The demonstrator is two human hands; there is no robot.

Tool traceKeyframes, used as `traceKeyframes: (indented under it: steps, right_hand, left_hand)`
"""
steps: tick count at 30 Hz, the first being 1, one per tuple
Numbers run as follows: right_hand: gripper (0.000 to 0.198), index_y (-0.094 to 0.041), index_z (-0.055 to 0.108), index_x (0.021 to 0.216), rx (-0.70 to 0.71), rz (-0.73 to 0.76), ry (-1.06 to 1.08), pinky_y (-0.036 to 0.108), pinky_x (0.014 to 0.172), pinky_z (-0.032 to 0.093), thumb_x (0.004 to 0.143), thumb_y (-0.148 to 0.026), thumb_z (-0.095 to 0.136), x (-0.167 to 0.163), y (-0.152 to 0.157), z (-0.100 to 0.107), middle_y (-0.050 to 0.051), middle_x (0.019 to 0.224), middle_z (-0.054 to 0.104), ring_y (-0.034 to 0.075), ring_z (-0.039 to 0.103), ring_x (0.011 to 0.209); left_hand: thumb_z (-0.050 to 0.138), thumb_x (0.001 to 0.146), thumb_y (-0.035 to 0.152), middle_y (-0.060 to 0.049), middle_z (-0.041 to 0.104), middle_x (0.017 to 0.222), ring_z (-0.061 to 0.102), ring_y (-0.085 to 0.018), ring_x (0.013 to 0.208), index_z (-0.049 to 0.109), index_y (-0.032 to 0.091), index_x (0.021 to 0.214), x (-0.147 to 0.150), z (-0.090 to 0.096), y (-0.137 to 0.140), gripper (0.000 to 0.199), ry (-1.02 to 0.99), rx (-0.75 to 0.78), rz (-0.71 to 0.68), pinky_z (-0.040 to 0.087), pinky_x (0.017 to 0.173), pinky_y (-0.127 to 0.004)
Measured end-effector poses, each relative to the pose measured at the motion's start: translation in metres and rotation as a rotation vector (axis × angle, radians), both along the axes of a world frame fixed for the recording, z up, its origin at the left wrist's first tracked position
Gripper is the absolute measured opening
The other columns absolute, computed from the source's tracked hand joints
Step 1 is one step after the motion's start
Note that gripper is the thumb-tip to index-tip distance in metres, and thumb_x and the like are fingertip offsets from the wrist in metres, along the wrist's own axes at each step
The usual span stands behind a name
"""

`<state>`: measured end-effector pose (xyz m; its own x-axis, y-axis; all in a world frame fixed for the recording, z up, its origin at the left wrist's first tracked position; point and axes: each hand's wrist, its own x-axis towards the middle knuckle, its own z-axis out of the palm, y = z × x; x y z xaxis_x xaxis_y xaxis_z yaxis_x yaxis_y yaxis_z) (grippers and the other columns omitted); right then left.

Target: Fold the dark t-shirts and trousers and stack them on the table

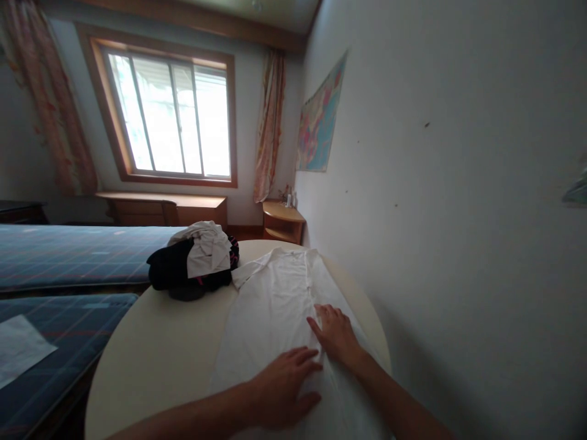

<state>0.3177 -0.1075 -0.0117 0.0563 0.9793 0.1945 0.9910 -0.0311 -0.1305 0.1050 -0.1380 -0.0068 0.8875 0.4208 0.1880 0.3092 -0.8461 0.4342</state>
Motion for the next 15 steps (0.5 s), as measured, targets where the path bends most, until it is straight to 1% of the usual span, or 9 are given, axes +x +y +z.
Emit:
traceKeyframes:
  steps: [2,3,4,6,8,9,10,12,15]
  right_hand:
    - [0.057,-0.016,0.057,0.132,0.002,-0.001,0.012,0.042,0.103,0.037,0.099,-0.054,0.03,-0.001,0.014,0.006,0.017,0.13,0.06,0.03,0.053,0.12]
    - [0.056,-0.016,0.056,0.132,0.001,0.007,0.016,0.041,0.105,0.036,0.099,-0.052,0.03,-0.001,0.02,0.008,0.016,0.132,0.059,0.029,0.052,0.123]
    - [0.055,-0.016,0.055,0.135,-0.005,0.02,0.02,0.04,0.108,0.033,0.099,-0.051,0.03,0.0,0.026,0.008,0.016,0.137,0.056,0.028,0.049,0.127]
    - [0.057,-0.018,0.049,0.142,-0.036,0.039,0.033,0.041,0.114,0.024,0.1,-0.051,0.029,0.003,0.035,0.004,0.012,0.149,0.045,0.026,0.038,0.138]
    - [0.059,-0.021,0.043,0.146,-0.086,0.034,0.052,0.044,0.118,0.016,0.099,-0.054,0.028,0.005,0.039,-0.002,0.009,0.157,0.035,0.026,0.027,0.145]
    - [0.06,-0.023,0.041,0.148,-0.106,0.029,0.06,0.045,0.119,0.013,0.099,-0.055,0.028,0.006,0.04,-0.004,0.007,0.159,0.031,0.026,0.024,0.147]
    - [0.061,-0.024,0.039,0.149,-0.12,0.026,0.064,0.046,0.119,0.011,0.099,-0.056,0.027,0.007,0.04,-0.007,0.006,0.16,0.029,0.025,0.021,0.148]
    - [0.062,-0.024,0.037,0.15,-0.137,0.025,0.064,0.047,0.12,0.009,0.098,-0.057,0.026,0.008,0.039,-0.009,0.006,0.161,0.026,0.025,0.018,0.149]
    - [0.063,-0.025,0.034,0.152,-0.154,0.027,0.061,0.047,0.12,0.007,0.098,-0.057,0.025,0.01,0.038,-0.009,0.005,0.162,0.023,0.025,0.016,0.149]
  left_hand:
    - [0.055,0.09,0.031,-0.009,0.048,0.148,0.046,-0.026,0.134,0.054,0.023,0.132,-0.009,0.012,0.029,0.043,-0.027,0.049,0.227,0.039,0.111,-0.045]
    - [0.055,0.089,0.027,-0.01,0.048,0.147,0.047,-0.027,0.132,0.055,0.021,0.129,-0.016,0.016,0.047,0.041,-0.024,0.09,0.356,0.04,0.11,-0.045]
    - [0.053,0.089,0.024,-0.012,0.048,0.146,0.048,-0.027,0.131,0.057,0.019,0.127,-0.024,0.02,0.067,0.038,-0.008,0.132,0.487,0.041,0.109,-0.044]
    - [0.048,0.091,0.018,-0.013,0.049,0.145,0.047,-0.027,0.131,0.057,0.017,0.125,-0.042,0.026,0.106,0.036,0.032,0.241,0.708,0.04,0.109,-0.042]
    - [0.046,0.091,0.016,-0.015,0.047,0.146,0.048,-0.027,0.13,0.054,0.017,0.128,-0.062,0.029,0.139,0.038,0.108,0.33,0.87,0.043,0.105,-0.041]
    - [0.044,0.091,0.016,-0.015,0.046,0.146,0.05,-0.027,0.127,0.052,0.017,0.129,-0.07,0.031,0.152,0.039,0.164,0.346,0.937,0.047,0.099,-0.039]
    - [0.043,0.092,0.016,-0.015,0.049,0.143,0.053,-0.027,0.123,0.051,0.017,0.13,-0.077,0.031,0.161,0.039,0.224,0.346,0.972,0.049,0.094,-0.037]
    - [0.044,0.093,0.019,-0.015,0.058,0.13,0.059,-0.026,0.113,0.051,0.017,0.128,-0.087,0.031,0.173,0.036,0.273,0.338,0.979,0.051,0.086,-0.035]
    - [0.046,0.092,0.024,-0.014,0.065,0.114,0.065,-0.028,0.102,0.059,0.014,0.114,-0.09,0.028,0.179,0.027,0.313,0.32,0.96,0.052,0.081,-0.036]
